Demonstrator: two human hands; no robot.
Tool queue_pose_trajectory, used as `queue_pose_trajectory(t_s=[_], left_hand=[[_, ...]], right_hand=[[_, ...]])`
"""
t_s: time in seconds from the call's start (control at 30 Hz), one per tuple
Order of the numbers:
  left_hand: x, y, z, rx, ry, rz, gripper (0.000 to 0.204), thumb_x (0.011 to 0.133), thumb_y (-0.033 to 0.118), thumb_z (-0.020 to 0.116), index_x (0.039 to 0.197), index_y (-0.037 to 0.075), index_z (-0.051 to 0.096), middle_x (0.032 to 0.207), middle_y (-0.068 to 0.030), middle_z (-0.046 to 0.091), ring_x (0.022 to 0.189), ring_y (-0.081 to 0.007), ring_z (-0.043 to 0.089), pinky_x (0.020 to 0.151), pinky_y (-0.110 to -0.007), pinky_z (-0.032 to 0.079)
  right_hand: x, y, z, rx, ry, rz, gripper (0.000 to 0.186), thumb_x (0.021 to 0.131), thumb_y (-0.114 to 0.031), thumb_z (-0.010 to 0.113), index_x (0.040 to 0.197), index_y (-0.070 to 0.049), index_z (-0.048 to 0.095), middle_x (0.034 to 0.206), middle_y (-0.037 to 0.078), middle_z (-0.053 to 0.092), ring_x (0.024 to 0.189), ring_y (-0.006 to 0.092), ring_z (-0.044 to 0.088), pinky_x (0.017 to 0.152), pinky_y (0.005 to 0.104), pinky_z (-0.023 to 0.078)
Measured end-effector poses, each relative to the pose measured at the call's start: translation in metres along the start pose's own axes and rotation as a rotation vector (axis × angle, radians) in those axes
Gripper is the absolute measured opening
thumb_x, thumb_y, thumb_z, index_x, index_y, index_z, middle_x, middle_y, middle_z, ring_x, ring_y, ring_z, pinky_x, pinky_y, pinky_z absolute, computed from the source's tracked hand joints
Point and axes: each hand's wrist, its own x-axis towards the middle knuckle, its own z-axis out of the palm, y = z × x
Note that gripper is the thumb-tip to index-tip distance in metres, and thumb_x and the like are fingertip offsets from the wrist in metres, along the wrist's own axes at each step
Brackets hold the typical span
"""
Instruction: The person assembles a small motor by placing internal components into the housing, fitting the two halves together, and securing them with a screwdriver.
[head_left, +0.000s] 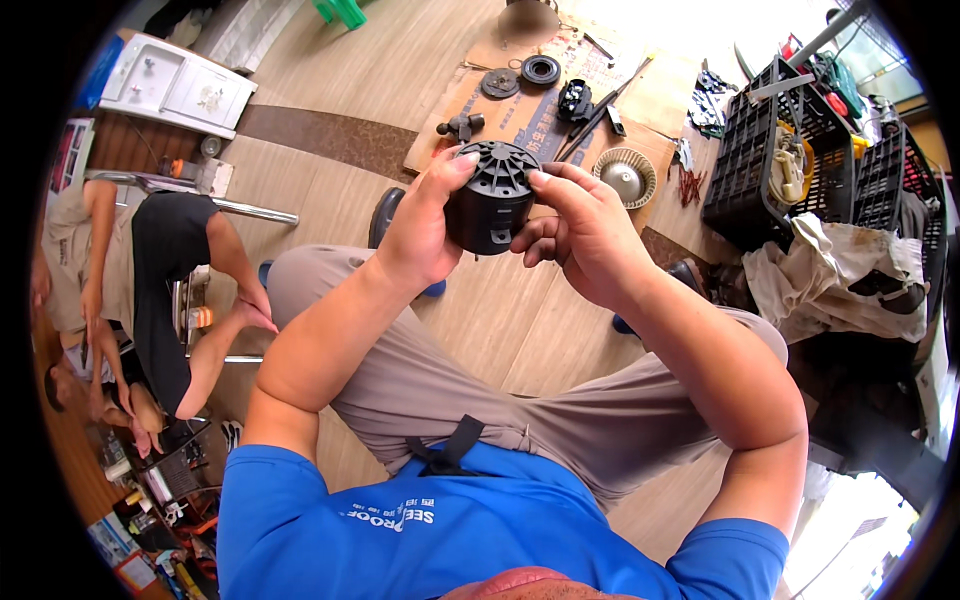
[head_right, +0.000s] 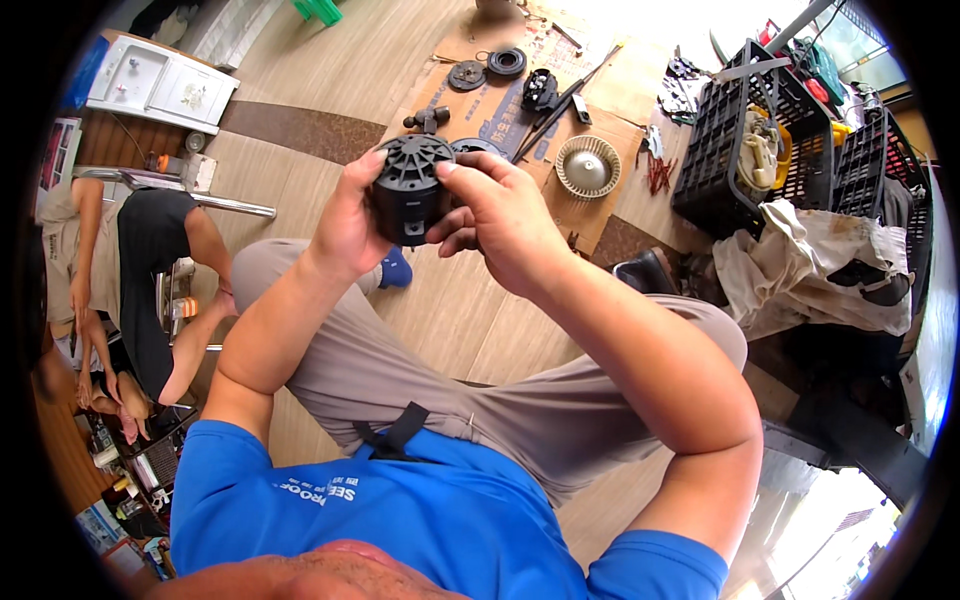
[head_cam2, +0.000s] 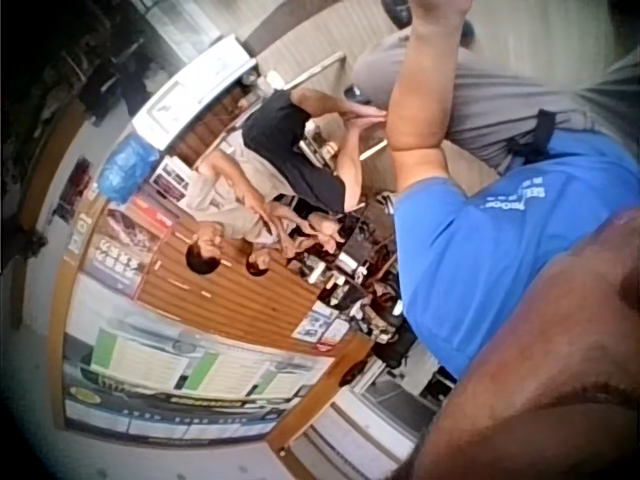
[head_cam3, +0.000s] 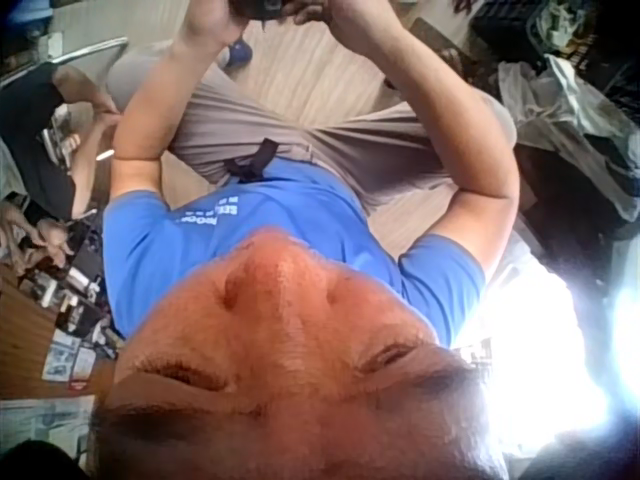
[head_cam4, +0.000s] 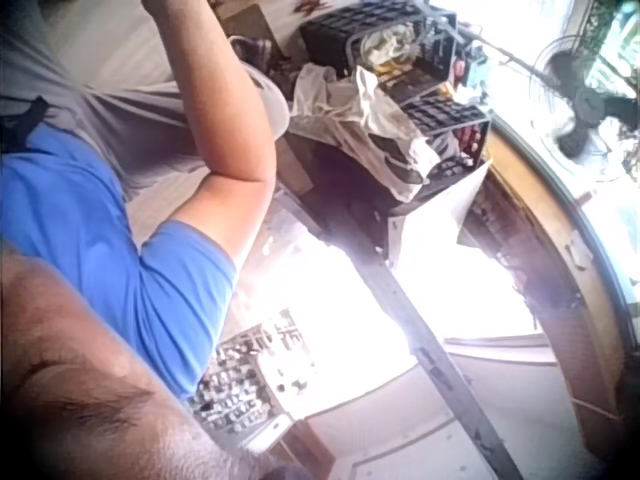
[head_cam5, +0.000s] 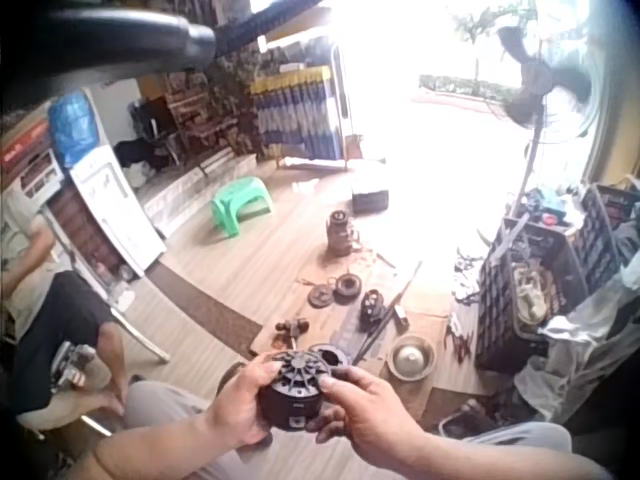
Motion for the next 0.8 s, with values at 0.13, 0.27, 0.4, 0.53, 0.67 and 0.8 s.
queue_pose_trajectory(t_s=[0.13, 0.27, 0.4, 0.53, 0.67, 0.8], left_hand=[[-0.009, 0.008, 0.008, -0.020, -0.002, 0.168, 0.049, 0.094, 0.027, 0.059, 0.133, 0.000, 0.045, 0.121, -0.0119, 0.062, 0.109, -0.0178, 0.064, 0.093, -0.033, 0.053], [-0.014, 0.010, 0.013, 0.099, -0.002, 0.277, 0.064, 0.086, 0.030, 0.071, 0.135, 0.001, 0.044, 0.123, -0.0132, 0.060, 0.112, -0.0199, 0.062, 0.099, -0.034, 0.050], [-0.021, 0.016, 0.005, 0.299, -0.042, 0.454, 0.075, 0.076, 0.035, 0.080, 0.134, 0.000, 0.046, 0.122, -0.0123, 0.059, 0.112, -0.0186, 0.060, 0.099, -0.032, 0.047], [-0.025, 0.026, 0.012, 0.499, -0.113, 0.601, 0.076, 0.071, 0.030, 0.083, 0.131, -0.001, 0.048, 0.128, -0.0140, 0.054, 0.118, -0.0211, 0.055, 0.104, -0.033, 0.042], [-0.026, 0.031, 0.012, 0.746, -0.224, 0.855, 0.073, 0.062, 0.026, 0.088, 0.122, 0.003, 0.055, 0.126, -0.0196, 0.057, 0.115, -0.0307, 0.058, 0.100, -0.040, 0.045], [-0.029, 0.044, 0.026, 0.950, -0.229, 1.102, 0.070, 0.060, 0.024, 0.088, 0.118, 0.004, 0.055, 0.122, -0.0202, 0.060, 0.113, -0.0350, 0.059, 0.098, -0.045, 0.047]], right_hand=[[-0.006, 0.000, 0.004, -0.002, -0.057, -0.062, 0.041, 0.099, -0.030, 0.060, 0.127, -0.002, 0.050, 0.094, 0.012, 0.063, 0.067, 0.0179, 0.067, 0.056, 0.0297, 0.055], [-0.011, 0.003, 0.001, 0.038, -0.126, -0.133, 0.043, 0.104, -0.042, 0.049, 0.128, -0.006, 0.047, 0.095, 0.009, 0.061, 0.069, 0.0176, 0.066, 0.057, 0.0296, 0.055], [-0.005, 0.010, 0.002, -0.035, -0.272, 0.036, 0.059, 0.103, -0.057, 0.039, 0.142, -0.012, 0.041, 0.127, 0.009, 0.060, 0.090, 0.0194, 0.068, 0.069, 0.0317, 0.057], [-0.012, 0.015, 0.004, 0.004, -0.499, -0.019, 0.073, 0.101, -0.063, 0.036, 0.152, -0.012, 0.032, 0.144, 0.009, 0.050, 0.126, 0.0215, 0.054, 0.098, 0.0422, 0.050], [-0.012, 0.011, 0.003, 0.079, -0.591, -0.147, 0.069, 0.102, -0.043, 0.050, 0.155, -0.008, 0.024, 0.147, 0.010, 0.043, 0.135, 0.0207, 0.045, 0.113, 0.0398, 0.037], [-0.019, 0.001, 0.004, 0.039, -0.617, -0.110, 0.084, 0.094, -0.039, 0.063, 0.157, -0.005, 0.020, 0.149, 0.011, 0.041, 0.137, 0.0218, 0.043, 0.113, 0.0381, 0.036]])
